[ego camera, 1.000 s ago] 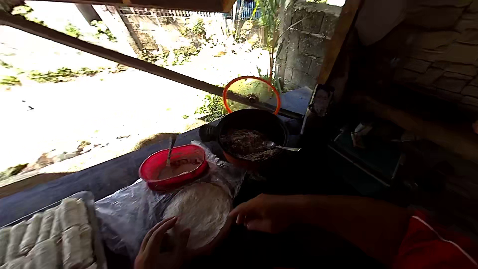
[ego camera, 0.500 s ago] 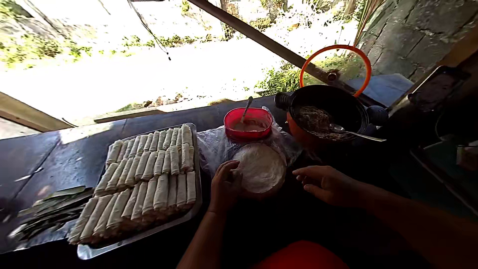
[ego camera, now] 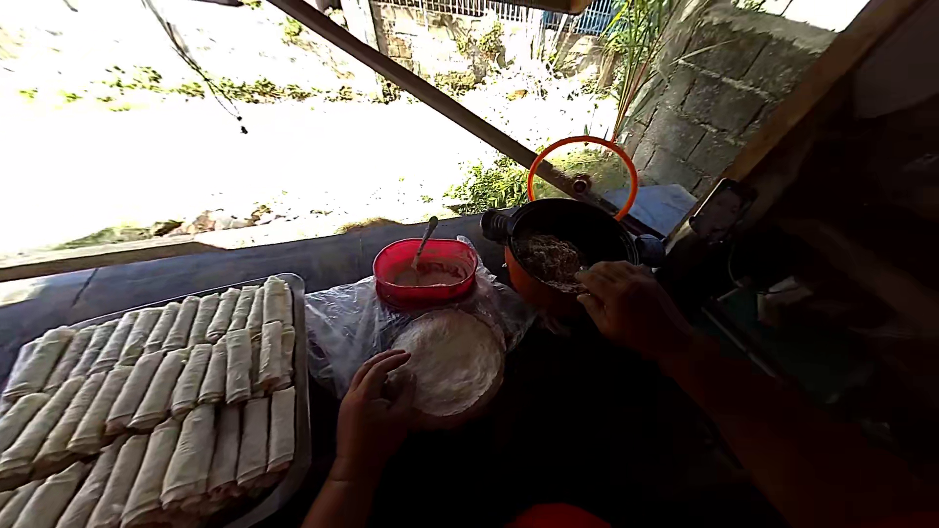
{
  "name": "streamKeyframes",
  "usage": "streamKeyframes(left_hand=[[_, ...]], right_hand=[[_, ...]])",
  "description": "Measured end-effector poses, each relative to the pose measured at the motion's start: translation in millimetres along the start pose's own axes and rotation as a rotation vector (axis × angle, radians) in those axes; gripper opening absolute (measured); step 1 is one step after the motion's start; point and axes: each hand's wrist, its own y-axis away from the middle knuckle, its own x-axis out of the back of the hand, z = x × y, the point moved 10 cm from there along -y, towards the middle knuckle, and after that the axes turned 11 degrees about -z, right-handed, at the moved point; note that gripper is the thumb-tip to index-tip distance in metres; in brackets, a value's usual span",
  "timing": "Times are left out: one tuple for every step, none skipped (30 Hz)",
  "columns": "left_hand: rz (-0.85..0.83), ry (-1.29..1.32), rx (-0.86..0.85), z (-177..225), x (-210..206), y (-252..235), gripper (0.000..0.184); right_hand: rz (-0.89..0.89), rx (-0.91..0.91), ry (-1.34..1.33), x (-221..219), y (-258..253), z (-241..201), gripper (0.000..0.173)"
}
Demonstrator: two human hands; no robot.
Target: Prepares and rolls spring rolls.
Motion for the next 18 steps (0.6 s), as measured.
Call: streamKeyframes(left_hand=[[-0.004,-0.017,0.003,0.9,-0.5,0.0,0.029],[-0.01,-0.029,0.004,1.8,-1.3,-0.2,0.029],[-0.014,-0.036,0.0,1.8,-1.6,-0.1,0.029],[-0.016,-0.041,-0.005,1.3,-1.6,-0.2,0.029],[-0.017,-0.044,-0.009,0.8,-1.6,-0.4,0.029],[-0.021,-0.048,-0.011,0.4,-1.7,0.1,0.03],[-0.022,-0.05,-0.013,0.4,-1.7,0.5,0.03],[-0.023,-0.051,-0.012,0.4,-2.0,0.1,0.03],[-0.02,-0.05,-0.011,0.3,-1.6,-0.1,0.031],[-0.015,-0.049,-0.01,-0.3,-0.7,0.3,0.031],[-0.013,-0.049,-0.006,-1.1,0.2,0.9,0.03],[-0.015,-0.05,0.001,-1.8,0.8,1.8,0.03],[-0.017,-0.053,0.007,-2.1,1.2,2.5,0.03],[-0.019,-0.053,0.01,-2.4,1.1,2.6,0.03],[-0.021,-0.052,0.009,-2.4,0.8,2.4,0.03],[-0.024,-0.046,0.006,-1.9,0.6,2.4,0.03],[-0.025,-0.041,0.005,-1.8,0.8,2.3,0.03],[-0.024,-0.038,0.006,-1.9,0.9,2.2,0.03]], right_hand=[[-0.064,-0.123,-0.015,1.2,-6.6,26.2,0.034],[-0.16,-0.232,-0.043,-3.1,-11.5,49.9,0.037],[-0.277,-0.326,-0.07,-10.6,-14.3,68.5,0.039],[-0.384,-0.39,-0.095,-18.4,-15.8,81.4,0.038],[-0.471,-0.43,-0.122,-25.2,-17.6,90.4,0.035],[-0.525,-0.452,-0.131,-30.1,-19.4,96.5,0.033],[-0.553,-0.468,-0.131,-33.5,-20.4,100.5,0.031],[-0.558,-0.488,-0.127,-34.3,-20.9,103.5,0.03],[-0.557,-0.513,-0.117,-34.0,-21.3,105.0,0.028],[-0.564,-0.543,-0.102,-34.3,-21.0,104.7,0.027],[-0.583,-0.571,-0.08,-33.9,-19.9,102.7,0.025],[-0.61,-0.593,-0.059,-32.9,-18.8,100.1,0.024],[-0.633,-0.606,-0.036,-30.7,-18.1,98.0,0.023],[-0.644,-0.604,-0.015,-26.3,-17.5,96.2,0.02],[-0.631,-0.589,0.001,-20.0,-17.2,94.9,0.018],[-0.605,-0.562,0.01,-12.9,-16.9,93.4,0.016],[-0.581,-0.531,0.021,-7.1,-17.0,92.6,0.016],[-0.557,-0.504,0.023,-3.0,-17.5,93.2,0.015]])
